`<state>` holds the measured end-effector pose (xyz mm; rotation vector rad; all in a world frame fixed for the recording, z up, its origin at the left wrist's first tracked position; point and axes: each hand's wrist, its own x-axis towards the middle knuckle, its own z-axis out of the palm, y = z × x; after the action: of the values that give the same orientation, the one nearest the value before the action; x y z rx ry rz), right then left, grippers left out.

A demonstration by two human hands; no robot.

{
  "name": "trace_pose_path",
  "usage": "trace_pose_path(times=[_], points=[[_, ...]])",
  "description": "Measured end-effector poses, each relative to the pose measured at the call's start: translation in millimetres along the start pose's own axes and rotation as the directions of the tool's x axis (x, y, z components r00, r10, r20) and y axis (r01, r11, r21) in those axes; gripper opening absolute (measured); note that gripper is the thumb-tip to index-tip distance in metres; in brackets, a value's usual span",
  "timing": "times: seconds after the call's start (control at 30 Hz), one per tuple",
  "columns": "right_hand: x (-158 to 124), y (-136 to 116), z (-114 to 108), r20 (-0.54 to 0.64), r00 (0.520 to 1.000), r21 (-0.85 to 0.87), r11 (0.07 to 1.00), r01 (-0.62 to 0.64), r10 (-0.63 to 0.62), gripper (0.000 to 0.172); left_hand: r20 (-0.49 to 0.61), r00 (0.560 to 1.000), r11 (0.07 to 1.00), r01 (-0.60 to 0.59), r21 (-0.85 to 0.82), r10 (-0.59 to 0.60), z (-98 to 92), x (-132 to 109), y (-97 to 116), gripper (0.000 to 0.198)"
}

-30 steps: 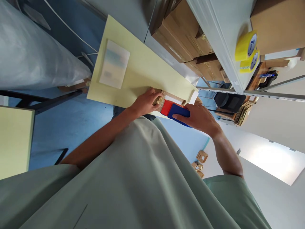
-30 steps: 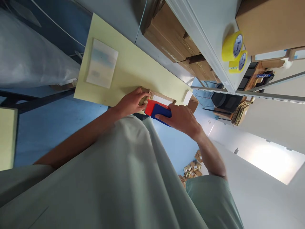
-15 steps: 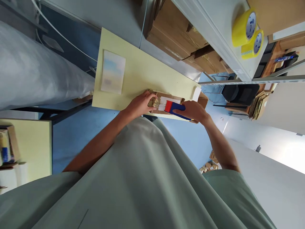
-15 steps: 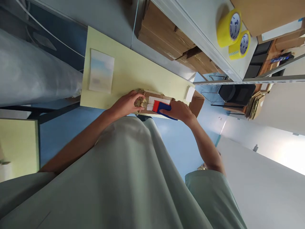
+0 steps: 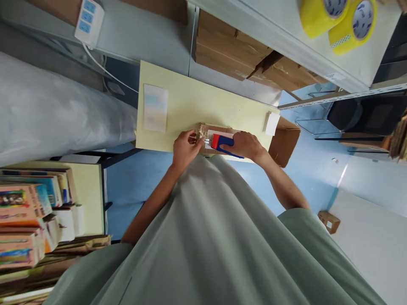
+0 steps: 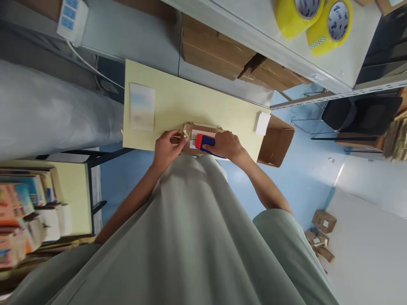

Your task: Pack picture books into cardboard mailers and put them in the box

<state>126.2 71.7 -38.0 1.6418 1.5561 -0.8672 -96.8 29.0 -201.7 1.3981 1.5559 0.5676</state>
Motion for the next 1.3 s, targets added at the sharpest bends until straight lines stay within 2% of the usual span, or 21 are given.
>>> trace_pose_path(times=[0.1, 0.27, 0.37, 0.47, 0.63, 0.73, 0.8, 0.9, 1.1, 1.3], points=[[0, 6, 4, -0.016, 0.999, 0.023, 0.999, 0.035, -0.035, 0.065, -0.09, 0.996, 0.995, 0.024, 0.093, -0.016, 10.2, -3, 7, 0.034], [11, 22, 9, -0.043, 0.991, 0.086, 0.988, 0.128, -0.125, 0.065, -0.203, 0.979, 0.995, 0.029, 0.091, -0.009, 20.7, 1, 10, 0.033], [15, 35, 3, -0.031, 0.976, 0.183, 0.959, 0.218, -0.217, 0.065, -0.269, 0.963, 0.997, 0.044, 0.069, -0.024, 24.2, 7, 12, 0.029], [4, 57, -10, -0.019, 0.963, 0.244, 0.933, 0.264, -0.267, 0.065, -0.32, 0.947, 0.998, 0.031, 0.057, -0.011, 21.3, 14, 15, 0.025], [-32, 121, -21, 0.053, 0.982, 0.22, 0.962, 0.163, -0.179, 0.07, -0.401, 0.914, 0.984, 0.119, 0.133, -0.057, 2.1, 24, 13, 0.026], [-39, 154, -14, 0.057, 0.991, 0.22, 0.97, 0.106, -0.121, 0.07, -0.368, 0.929, 0.979, 0.108, 0.171, -0.038, -3.4, 29, 10, 0.028], [-36, 165, -9, 0.028, 0.996, 0.197, 0.978, 0.074, -0.081, 0.069, -0.322, 0.947, 0.979, 0.069, 0.191, -0.004, -1.7, 31, 10, 0.03], [-28, 167, -6, 0.017, 0.999, 0.159, 0.987, 0.037, -0.04, 0.07, -0.292, 0.956, 0.975, 0.041, 0.22, 0.025, 2.7, 33, 10, 0.035], [-14, 153, -3, 0.032, 0.999, 0.119, 0.993, 0.011, -0.015, 0.071, -0.26, 0.965, 0.967, 0.024, 0.256, 0.045, 0.8, 36, 8, 0.038], [9, 141, 18, 0.004, 1.0, 0.108, 0.994, -0.016, 0.016, 0.065, -0.244, 0.969, 0.955, 0.036, 0.296, 0.039, 0.2, 35, 8, 0.033]])
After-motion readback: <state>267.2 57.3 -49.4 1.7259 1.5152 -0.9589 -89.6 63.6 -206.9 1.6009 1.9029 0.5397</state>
